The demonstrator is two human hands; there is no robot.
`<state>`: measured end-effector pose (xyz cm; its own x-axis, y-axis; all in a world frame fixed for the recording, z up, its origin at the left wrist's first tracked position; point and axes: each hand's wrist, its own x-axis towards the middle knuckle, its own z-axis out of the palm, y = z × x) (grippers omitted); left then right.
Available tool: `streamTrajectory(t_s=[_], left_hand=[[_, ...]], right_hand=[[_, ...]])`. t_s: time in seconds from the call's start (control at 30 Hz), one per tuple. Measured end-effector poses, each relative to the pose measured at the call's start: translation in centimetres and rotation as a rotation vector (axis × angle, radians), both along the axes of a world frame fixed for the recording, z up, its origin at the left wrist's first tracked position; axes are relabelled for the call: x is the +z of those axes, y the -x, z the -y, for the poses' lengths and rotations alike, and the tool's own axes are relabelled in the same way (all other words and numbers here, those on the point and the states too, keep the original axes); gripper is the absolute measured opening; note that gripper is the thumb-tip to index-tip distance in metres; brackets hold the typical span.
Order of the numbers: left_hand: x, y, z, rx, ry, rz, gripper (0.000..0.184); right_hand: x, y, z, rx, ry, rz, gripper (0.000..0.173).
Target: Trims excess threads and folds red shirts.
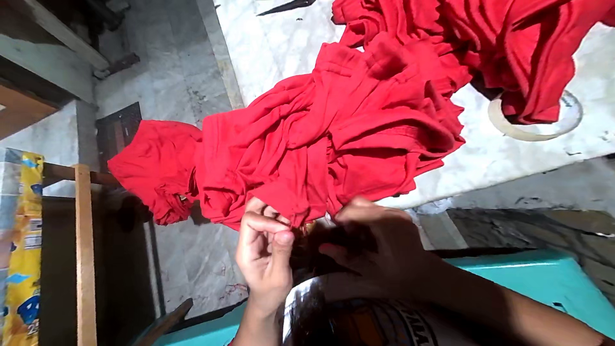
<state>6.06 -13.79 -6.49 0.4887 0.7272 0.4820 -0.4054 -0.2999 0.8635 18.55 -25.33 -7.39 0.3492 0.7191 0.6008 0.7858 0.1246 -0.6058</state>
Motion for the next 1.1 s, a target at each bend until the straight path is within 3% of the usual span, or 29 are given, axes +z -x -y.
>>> streamTrajectory(t_s=[0.13, 0.33, 0.6, 0.8, 0.97, 1.1], left_hand=[[0.4, 0.5, 0.1, -0.077, 0.126, 0.06, 0.009], [0.4, 0.2, 0.4, -0.064, 0.082, 0.059, 0.008], [0.3, 0.2, 0.6, -0.061, 0.065, 0.039, 0.007], [0.5, 1.3, 0.5, -0.25, 0.097, 0.042, 0.008], [0.9, 2.6, 0.2, -0.375, 0.016, -0.048, 0.026], [1.5, 2.9, 1.2, -0.258, -0.203, -0.241, 0.046]], right_hand=[[-0.2, 0.0, -0.5, 0.011, -0.003, -0.065, 0.028], [0.5, 0.8, -1.6, -0.038, -0.012, 0.117, 0.025], [0.9, 0.7, -2.0, -0.082, -0.02, 0.178, 0.026], [0.8, 0.6, -1.4, -0.085, -0.004, 0.119, 0.025], [0.9, -0.1, -1.5, -0.122, -0.146, 0.07, 0.027], [1.8, 0.2, -2.8, -0.067, -0.105, 0.09, 0.029]])
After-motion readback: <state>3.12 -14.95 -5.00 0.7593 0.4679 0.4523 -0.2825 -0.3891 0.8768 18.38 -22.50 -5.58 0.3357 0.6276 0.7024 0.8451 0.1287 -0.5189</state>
